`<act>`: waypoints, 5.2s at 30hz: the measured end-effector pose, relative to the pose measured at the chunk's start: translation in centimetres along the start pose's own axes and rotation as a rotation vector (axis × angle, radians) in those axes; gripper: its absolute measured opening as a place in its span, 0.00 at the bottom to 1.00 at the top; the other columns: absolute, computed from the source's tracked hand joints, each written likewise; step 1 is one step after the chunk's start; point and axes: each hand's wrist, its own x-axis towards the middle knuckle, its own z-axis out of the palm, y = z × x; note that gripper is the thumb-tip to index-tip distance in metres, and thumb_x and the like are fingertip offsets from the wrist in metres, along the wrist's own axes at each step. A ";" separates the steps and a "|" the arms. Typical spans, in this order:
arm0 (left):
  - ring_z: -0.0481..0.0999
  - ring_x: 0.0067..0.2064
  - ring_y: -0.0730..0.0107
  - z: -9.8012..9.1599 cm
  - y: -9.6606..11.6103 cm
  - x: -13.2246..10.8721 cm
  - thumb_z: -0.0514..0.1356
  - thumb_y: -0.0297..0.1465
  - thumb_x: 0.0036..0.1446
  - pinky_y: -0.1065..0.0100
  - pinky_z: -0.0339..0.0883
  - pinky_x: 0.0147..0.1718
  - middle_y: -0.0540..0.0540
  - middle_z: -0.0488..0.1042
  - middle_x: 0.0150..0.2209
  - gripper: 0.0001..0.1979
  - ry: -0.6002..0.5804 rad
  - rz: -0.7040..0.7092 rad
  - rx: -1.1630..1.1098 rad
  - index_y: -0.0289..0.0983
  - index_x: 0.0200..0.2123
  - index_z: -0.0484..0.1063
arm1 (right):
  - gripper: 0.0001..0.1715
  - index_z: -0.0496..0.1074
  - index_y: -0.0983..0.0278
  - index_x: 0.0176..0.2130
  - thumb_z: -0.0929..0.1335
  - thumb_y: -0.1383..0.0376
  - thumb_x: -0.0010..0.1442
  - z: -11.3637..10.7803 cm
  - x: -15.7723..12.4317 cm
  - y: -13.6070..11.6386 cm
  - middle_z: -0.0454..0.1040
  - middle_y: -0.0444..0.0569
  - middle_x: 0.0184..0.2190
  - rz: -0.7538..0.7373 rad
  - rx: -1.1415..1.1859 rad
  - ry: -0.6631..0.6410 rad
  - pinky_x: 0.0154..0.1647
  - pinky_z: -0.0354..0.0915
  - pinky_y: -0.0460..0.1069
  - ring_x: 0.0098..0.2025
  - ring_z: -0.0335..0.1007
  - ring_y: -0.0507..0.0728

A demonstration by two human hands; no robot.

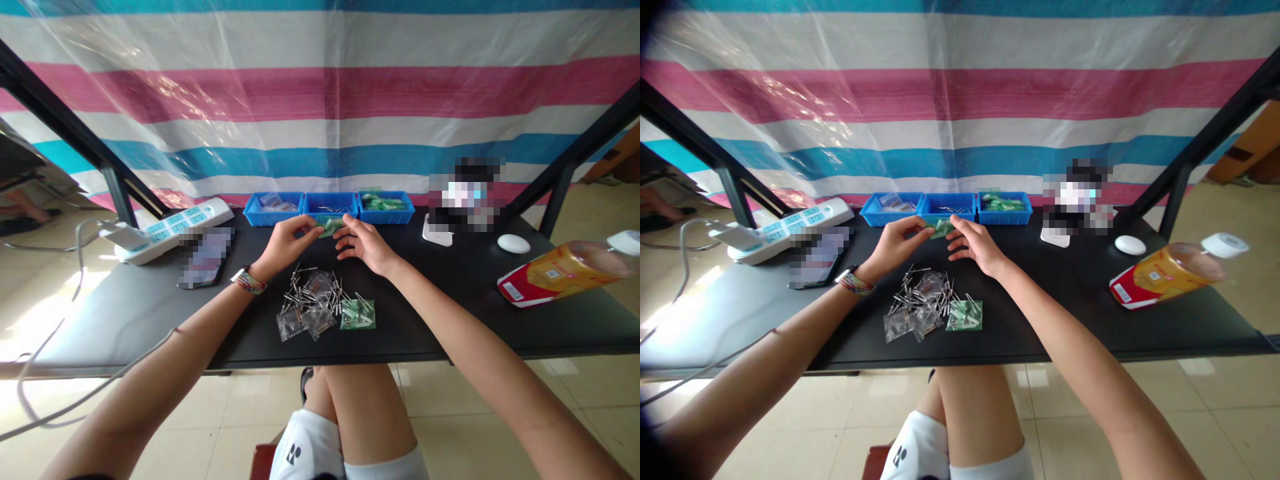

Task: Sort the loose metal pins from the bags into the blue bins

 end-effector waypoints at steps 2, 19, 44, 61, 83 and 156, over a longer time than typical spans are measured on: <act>0.68 0.28 0.72 0.0 0.0 0.0 0.67 0.43 0.67 0.69 0.61 0.28 0.51 0.72 0.26 0.19 0.004 -0.058 -0.071 0.37 0.29 0.74 | 0.29 0.79 0.60 0.39 0.82 0.43 0.50 0.1 0.0 0.1 0.76 0.45 0.35 -0.083 -0.127 0.033 0.24 0.74 0.44 0.33 0.73 0.53; 0.80 0.48 0.60 -0.2 0.6 0.0 0.65 0.38 0.69 0.59 0.75 0.49 0.42 0.82 0.46 0.09 -0.008 0.157 0.113 0.39 0.40 0.82 | 0.32 0.76 0.62 0.34 0.78 0.37 0.55 0.2 -0.4 0.0 0.80 0.49 0.34 0.010 -0.068 -0.034 0.29 0.75 0.46 0.31 0.75 0.52; 0.81 0.35 0.61 -0.3 0.3 0.0 0.57 0.54 0.71 0.63 0.74 0.39 0.43 0.83 0.32 0.28 -0.130 -0.124 -0.069 0.38 0.31 0.80 | 0.20 0.84 0.65 0.51 0.64 0.64 0.72 -9.5 1.9 -2.9 0.80 0.62 0.50 -0.610 -1.298 0.638 0.55 0.72 0.62 0.52 0.75 0.70; 0.81 0.35 0.62 -0.4 -0.8 -0.1 0.58 0.51 0.72 0.64 0.73 0.38 0.44 0.83 0.32 0.26 -0.164 -0.120 -0.014 0.38 0.32 0.80 | 0.25 0.80 0.63 0.61 0.63 0.63 0.71 -7.7 1.8 -1.2 0.76 0.61 0.58 -0.576 -1.644 0.391 0.68 0.56 0.69 0.62 0.62 0.73; 0.81 0.36 0.64 -0.6 0.2 -0.2 0.57 0.44 0.73 0.65 0.71 0.38 0.45 0.82 0.33 0.22 -0.197 -0.075 -0.003 0.37 0.33 0.79 | 0.20 0.77 0.55 0.44 0.81 0.64 0.53 0.1 -14.4 -3.5 0.78 0.52 0.45 -0.286 -1.411 -0.281 0.51 0.74 0.62 0.49 0.74 0.67; 0.79 0.38 0.64 -0.1 0.2 -0.2 0.59 0.50 0.73 0.65 0.70 0.40 0.45 0.82 0.36 0.22 -0.092 -0.118 -0.108 0.37 0.41 0.78 | 0.25 0.81 0.62 0.42 0.77 0.44 0.60 -2.1 1.4 -0.1 0.78 0.48 0.31 -0.428 -0.363 0.259 0.33 0.78 0.55 0.30 0.77 0.58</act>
